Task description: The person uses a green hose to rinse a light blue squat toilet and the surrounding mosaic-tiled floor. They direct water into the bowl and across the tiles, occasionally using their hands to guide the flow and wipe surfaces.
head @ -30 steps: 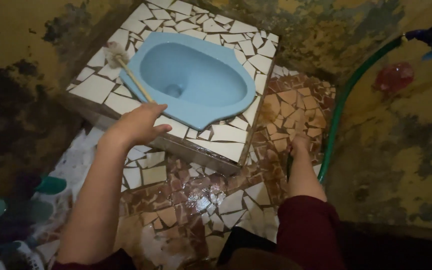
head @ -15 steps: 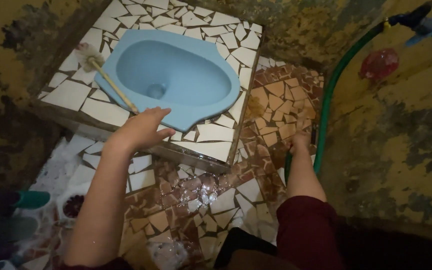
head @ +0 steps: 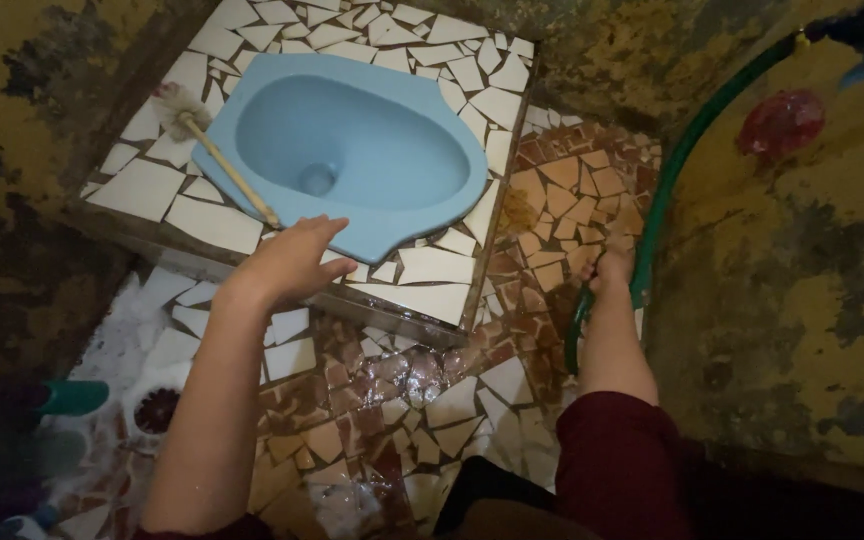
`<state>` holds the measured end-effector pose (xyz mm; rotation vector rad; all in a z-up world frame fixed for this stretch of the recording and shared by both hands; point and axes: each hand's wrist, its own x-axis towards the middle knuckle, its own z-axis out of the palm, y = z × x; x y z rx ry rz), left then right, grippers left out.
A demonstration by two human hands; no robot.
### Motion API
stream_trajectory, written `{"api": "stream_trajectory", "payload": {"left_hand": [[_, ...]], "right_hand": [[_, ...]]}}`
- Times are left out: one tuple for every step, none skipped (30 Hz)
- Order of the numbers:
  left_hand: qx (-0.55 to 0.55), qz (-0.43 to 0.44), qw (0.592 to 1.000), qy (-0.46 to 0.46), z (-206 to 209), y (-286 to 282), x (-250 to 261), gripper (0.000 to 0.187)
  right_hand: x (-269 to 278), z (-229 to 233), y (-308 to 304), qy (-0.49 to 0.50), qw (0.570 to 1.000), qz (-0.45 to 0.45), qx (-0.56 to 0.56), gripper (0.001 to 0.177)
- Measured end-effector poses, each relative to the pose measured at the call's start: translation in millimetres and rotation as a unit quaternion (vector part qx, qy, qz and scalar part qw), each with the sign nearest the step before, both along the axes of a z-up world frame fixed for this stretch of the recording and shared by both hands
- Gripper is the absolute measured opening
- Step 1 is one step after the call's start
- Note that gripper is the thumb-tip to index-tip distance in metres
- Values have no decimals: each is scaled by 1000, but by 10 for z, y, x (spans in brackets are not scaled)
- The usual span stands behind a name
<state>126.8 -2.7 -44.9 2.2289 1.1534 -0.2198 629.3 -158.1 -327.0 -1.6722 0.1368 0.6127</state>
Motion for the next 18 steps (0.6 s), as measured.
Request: {"api": "stream_trajectory", "payload": {"left_hand": [[-5,5,1000,-5,24,-11,-6,66],[-10,10,1000,-10,48,-23,-14,66],[-9,10,1000,-10,22,-4,-21,66],[-8,7,1000,-8,-4,14,-27,67],[-7,4,1000,-6,-28,31,-32,68],[-7,5,1000,-6,-25,28,-37,68],[-6,10,1000,-4,-22,27,-44,69],[-6,14,1000,-3,-18,25,-52,70],[-5,16,1000,-3,-25,28,-61,70],[-1,14,1000,-4,-31,30,-71,69],[4,12,1000,-5,-39,31,-77,69],[5,13,1000,-5,-14,22,-89,69],[6,13,1000,-3,11,15,-101,69],[7,13,1000,-1,36,7,-112,69],[8,14,1000,-1,44,1,-122,69],[7,18,1000,-11,52,-6,-131,69],[6,22,1000,-21,60,-9,-141,69],[7,23,999,-21,53,-3,-156,69]], "right_hand": [[90,-111,-2,6,1000,2,9,42],[177,-221,-4,12,1000,4,19,41],[116,-166,-13,12,1000,5,19,41],[54,-109,-22,22,999,12,20,35],[-5,-48,-33,33,999,20,21,30],[85,-113,-13,33,999,20,21,30],[175,-176,17,39,999,20,20,30],[263,-239,46,45,999,20,20,31],[142,-81,60,45,999,21,21,31],[22,76,72,34,998,33,32,33],[-95,234,80,23,998,44,42,36],[-14,149,107,23,998,45,43,36],[66,62,131,23,998,53,38,36],[145,-24,154,23,997,61,32,36],[238,-138,183,23,997,62,33,36],[330,-251,211,25,997,59,48,34],[423,-363,245,27,996,56,63,32],[365,-258,261,27,996,57,64,32]]}}
